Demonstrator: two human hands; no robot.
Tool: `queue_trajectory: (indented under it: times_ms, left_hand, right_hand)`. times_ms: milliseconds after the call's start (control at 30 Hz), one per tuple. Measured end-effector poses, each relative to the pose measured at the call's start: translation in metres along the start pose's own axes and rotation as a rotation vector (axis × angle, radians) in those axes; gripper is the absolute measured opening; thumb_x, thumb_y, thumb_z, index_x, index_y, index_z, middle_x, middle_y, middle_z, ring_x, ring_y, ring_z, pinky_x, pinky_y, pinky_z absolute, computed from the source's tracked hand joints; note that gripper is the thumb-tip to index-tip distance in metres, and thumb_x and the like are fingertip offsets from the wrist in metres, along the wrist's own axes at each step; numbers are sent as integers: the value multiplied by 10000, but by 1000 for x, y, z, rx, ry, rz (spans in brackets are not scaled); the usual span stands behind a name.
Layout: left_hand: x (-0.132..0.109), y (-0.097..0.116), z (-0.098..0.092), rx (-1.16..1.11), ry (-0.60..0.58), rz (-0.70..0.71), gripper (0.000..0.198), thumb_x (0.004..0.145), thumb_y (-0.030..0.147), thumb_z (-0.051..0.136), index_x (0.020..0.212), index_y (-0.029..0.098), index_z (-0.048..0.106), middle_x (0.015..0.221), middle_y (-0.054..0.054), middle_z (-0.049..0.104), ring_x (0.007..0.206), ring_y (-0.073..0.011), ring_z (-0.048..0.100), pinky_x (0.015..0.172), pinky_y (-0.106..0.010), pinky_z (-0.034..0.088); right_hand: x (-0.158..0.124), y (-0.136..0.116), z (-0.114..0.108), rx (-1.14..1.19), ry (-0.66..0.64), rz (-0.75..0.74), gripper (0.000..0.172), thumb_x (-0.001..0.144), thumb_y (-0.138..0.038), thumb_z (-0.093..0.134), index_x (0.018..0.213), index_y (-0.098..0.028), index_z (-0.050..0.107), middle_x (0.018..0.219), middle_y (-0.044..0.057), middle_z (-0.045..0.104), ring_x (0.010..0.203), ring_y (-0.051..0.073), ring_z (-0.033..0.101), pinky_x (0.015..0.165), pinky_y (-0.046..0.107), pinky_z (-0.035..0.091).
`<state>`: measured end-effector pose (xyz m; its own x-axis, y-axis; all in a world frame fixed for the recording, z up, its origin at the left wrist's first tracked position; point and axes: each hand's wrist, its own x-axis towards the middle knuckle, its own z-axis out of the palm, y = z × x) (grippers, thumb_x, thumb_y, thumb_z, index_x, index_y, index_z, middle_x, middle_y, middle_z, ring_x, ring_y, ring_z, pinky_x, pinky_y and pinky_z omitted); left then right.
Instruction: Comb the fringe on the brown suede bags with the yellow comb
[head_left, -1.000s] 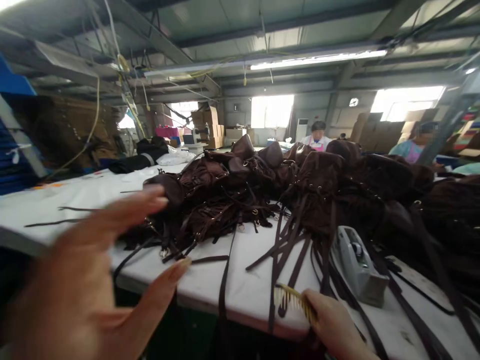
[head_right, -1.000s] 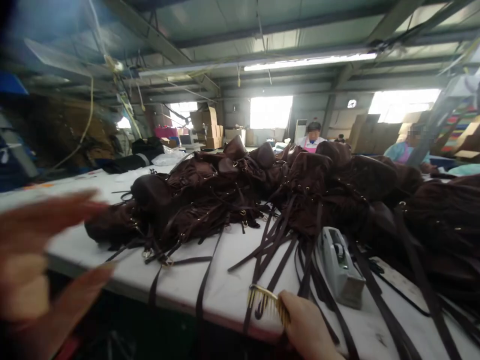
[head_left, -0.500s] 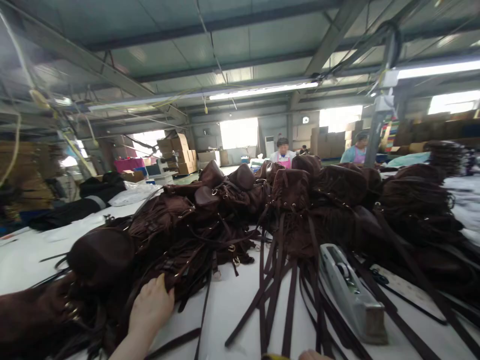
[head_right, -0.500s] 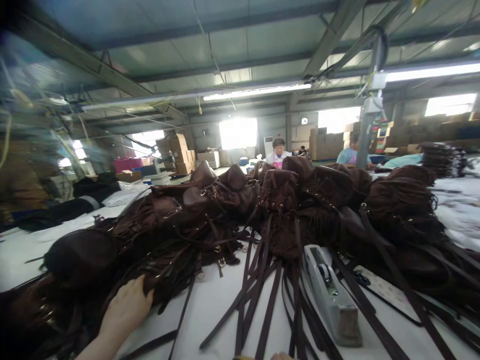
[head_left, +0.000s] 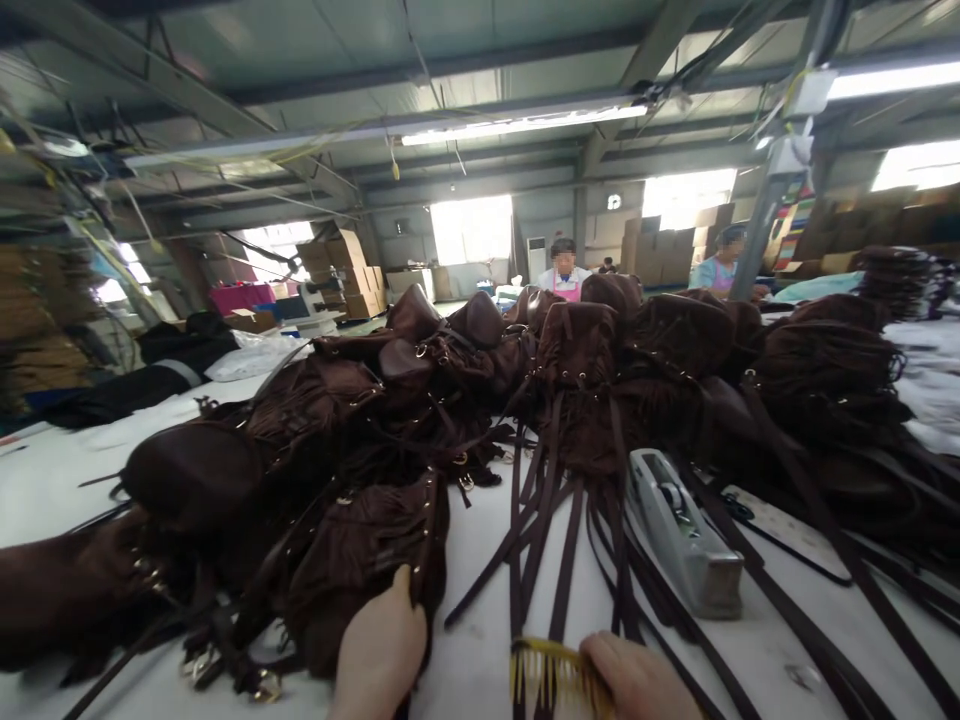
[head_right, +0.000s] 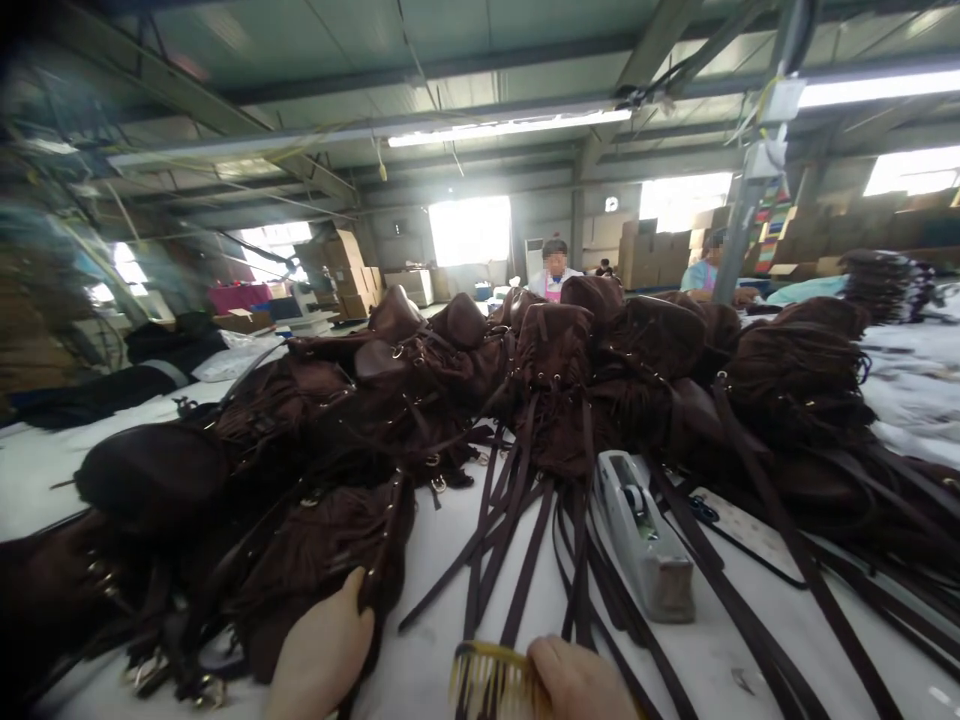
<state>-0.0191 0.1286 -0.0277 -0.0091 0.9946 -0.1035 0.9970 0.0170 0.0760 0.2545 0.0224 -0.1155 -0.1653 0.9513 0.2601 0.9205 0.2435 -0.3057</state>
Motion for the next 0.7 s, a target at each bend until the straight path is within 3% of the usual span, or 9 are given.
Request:
queue_trajectory:
  times_ms: [167,267,367,467,533,633,700]
  left_hand:
    - [-90,52,31,-125,-149,123,509,809,197,478,1313,122,459,922,-161,691,882,-283,649,795,-396,473]
    - [-117,61,42,-203,-94,137,503,846,315,493,1323,157,459,1027,-166,661,957,-276,621,841,-390,459]
    - [-128,56,43,-265,-24,213,509,872,370,464,1340,171,449,1144,-163,618,1041,-275,582,894,-394,440]
    - [-131,44,34,-333,51,293,388,909,357,390,1225,209,559,1122,-113,633,1028,-239,584,894,-356,451]
    - [-130,33,24,-335,231,310,360,916,350,371,1164,211,593,1134,-107,621,1056,-233,563,929,-350,434]
    - [-121,19,9,-260,518,254,422,879,361,451,1245,165,522,1295,-136,511,1205,-271,446,1048,-403,329]
    - [-110,12,2,-194,520,253,561,821,331,538,1336,144,417,1384,-134,431,1256,-290,382,1068,-435,295]
  right_hand:
    - [-2,-7,-18,70,27,159,294,760,-40,408,893,-218,601,842,24,675,801,192,630,703,276,380]
    - [6,-5,-29,168,80,252,238,795,-117,431,937,-208,599,889,49,676,831,213,620,713,289,391]
    - [15,-9,-40,356,130,301,127,847,-259,463,858,-200,575,782,44,652,732,199,596,647,276,393]
    - [18,-23,-50,565,122,292,278,883,-424,459,734,-200,527,621,8,566,599,161,528,563,252,364]
    - [16,-36,-54,654,97,281,345,889,-482,445,716,-193,519,598,-2,533,579,146,502,544,243,354]
    - [14,-55,-55,728,55,247,369,889,-502,444,728,-181,528,618,3,538,599,140,502,559,240,368]
    - [14,-66,-53,789,30,219,364,887,-497,453,745,-175,546,637,9,557,632,141,521,586,241,388]
